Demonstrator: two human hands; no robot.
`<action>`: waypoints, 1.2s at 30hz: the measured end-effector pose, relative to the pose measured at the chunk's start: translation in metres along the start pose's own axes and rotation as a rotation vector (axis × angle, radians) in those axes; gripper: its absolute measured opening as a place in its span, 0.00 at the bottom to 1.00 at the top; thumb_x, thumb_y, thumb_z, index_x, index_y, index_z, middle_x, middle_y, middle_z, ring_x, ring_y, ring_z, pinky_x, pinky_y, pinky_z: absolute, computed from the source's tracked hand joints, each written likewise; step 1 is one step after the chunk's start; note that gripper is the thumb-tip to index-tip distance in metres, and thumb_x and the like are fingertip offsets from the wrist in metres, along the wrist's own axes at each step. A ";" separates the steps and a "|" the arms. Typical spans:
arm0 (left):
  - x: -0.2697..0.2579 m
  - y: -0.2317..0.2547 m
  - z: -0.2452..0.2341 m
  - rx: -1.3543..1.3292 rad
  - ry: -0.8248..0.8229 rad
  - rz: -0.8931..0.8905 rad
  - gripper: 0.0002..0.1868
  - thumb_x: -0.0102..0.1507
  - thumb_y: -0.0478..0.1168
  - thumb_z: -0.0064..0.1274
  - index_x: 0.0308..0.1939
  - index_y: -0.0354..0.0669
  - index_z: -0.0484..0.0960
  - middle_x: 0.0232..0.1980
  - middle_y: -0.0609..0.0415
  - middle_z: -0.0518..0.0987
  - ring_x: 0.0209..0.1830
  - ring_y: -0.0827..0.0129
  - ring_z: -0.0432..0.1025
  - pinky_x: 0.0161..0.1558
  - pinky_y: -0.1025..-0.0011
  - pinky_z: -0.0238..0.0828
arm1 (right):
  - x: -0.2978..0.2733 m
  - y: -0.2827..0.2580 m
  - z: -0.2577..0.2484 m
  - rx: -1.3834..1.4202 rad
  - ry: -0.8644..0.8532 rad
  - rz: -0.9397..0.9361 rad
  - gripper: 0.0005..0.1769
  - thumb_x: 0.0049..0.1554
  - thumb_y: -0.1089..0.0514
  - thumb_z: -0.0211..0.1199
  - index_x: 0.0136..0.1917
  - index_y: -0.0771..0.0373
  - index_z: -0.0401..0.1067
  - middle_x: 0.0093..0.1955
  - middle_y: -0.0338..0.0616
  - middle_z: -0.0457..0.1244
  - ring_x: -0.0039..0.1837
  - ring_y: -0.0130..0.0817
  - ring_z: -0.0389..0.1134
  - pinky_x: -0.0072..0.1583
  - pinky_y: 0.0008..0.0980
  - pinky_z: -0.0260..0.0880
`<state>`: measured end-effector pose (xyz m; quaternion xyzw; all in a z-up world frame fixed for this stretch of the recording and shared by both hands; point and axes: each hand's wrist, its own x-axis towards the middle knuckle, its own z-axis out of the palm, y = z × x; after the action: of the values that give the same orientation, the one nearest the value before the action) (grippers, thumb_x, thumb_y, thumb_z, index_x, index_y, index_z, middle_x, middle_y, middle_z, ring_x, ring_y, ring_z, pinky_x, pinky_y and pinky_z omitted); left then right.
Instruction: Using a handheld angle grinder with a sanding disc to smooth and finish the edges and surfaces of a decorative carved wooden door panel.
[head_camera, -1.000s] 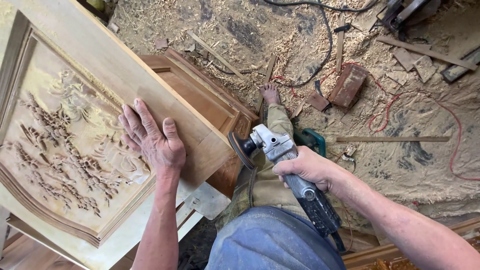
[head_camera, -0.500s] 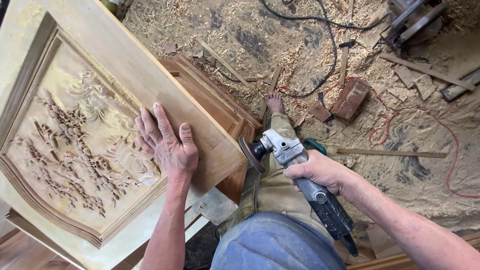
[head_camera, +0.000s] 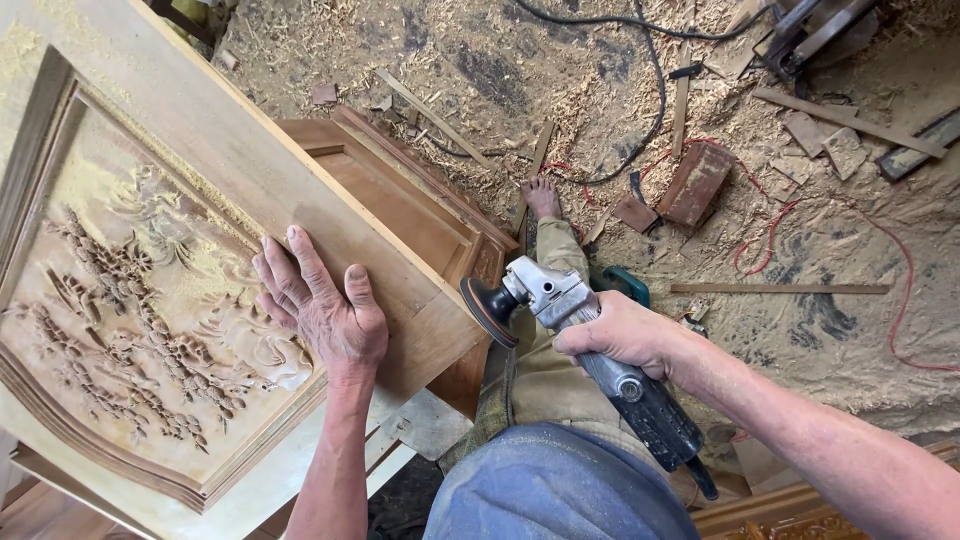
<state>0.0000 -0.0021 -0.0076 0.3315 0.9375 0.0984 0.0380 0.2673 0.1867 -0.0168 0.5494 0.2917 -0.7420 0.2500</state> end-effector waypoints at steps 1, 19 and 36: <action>0.000 0.000 -0.001 0.002 0.002 0.004 0.38 0.73 0.63 0.36 0.83 0.51 0.53 0.83 0.38 0.49 0.83 0.41 0.41 0.75 0.40 0.33 | 0.005 0.003 -0.002 0.003 0.008 -0.006 0.16 0.37 0.71 0.71 0.39 0.76 0.70 0.26 0.61 0.64 0.27 0.48 0.70 0.31 0.41 0.72; 0.000 -0.003 0.001 -0.001 -0.005 0.019 0.38 0.73 0.62 0.36 0.83 0.51 0.53 0.83 0.38 0.48 0.83 0.43 0.41 0.75 0.42 0.34 | -0.022 -0.022 0.004 -0.058 0.059 -0.018 0.19 0.37 0.67 0.74 0.42 0.74 0.72 0.30 0.58 0.64 0.31 0.47 0.70 0.35 0.41 0.71; -0.002 -0.004 0.000 -0.028 -0.037 0.007 0.37 0.74 0.62 0.35 0.84 0.53 0.51 0.84 0.40 0.46 0.83 0.43 0.39 0.75 0.37 0.33 | -0.017 0.010 -0.019 -0.065 0.058 0.026 0.21 0.37 0.63 0.77 0.41 0.75 0.74 0.31 0.59 0.65 0.34 0.47 0.71 0.35 0.43 0.71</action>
<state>-0.0013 -0.0064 -0.0088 0.3358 0.9341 0.1055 0.0595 0.2913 0.1943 -0.0065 0.5659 0.3156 -0.7127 0.2686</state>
